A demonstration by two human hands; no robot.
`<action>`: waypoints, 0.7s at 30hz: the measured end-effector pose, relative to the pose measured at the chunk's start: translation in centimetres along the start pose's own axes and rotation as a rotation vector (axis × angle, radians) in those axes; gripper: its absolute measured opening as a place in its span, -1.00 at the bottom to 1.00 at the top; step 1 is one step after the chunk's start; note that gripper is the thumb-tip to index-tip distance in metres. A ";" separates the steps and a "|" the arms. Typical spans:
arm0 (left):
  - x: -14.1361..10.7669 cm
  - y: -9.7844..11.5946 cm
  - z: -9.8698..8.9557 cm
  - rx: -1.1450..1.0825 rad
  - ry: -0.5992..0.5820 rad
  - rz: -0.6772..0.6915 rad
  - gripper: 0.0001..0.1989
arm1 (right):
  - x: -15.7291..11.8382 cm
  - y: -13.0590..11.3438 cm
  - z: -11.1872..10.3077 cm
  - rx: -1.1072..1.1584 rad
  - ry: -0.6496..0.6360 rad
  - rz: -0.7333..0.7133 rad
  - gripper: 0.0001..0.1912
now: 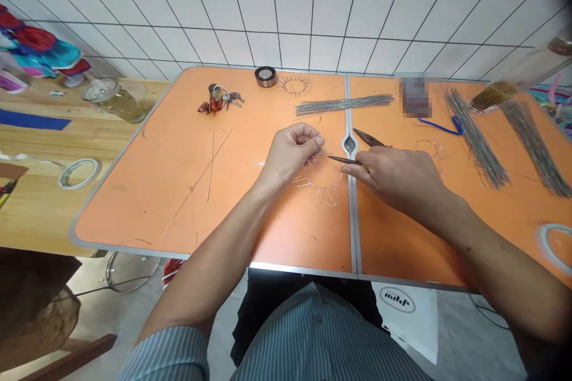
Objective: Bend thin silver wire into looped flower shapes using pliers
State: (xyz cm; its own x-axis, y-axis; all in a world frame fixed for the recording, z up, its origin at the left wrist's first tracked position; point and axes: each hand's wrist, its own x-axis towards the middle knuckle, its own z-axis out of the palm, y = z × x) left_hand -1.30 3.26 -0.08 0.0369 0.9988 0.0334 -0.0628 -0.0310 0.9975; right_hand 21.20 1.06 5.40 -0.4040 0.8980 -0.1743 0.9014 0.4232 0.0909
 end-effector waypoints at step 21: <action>-0.1 0.1 0.2 -0.014 -0.035 -0.003 -0.81 | 0.3 -0.2 -1.2 0.023 -0.102 0.062 -0.37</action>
State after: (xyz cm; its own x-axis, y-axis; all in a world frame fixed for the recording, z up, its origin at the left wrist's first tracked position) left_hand -1.13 3.16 0.05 0.0724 0.9968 0.0325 -0.0769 -0.0269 0.9967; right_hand 20.75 1.39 6.56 -0.3303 0.9051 -0.2678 0.9281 0.3631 0.0824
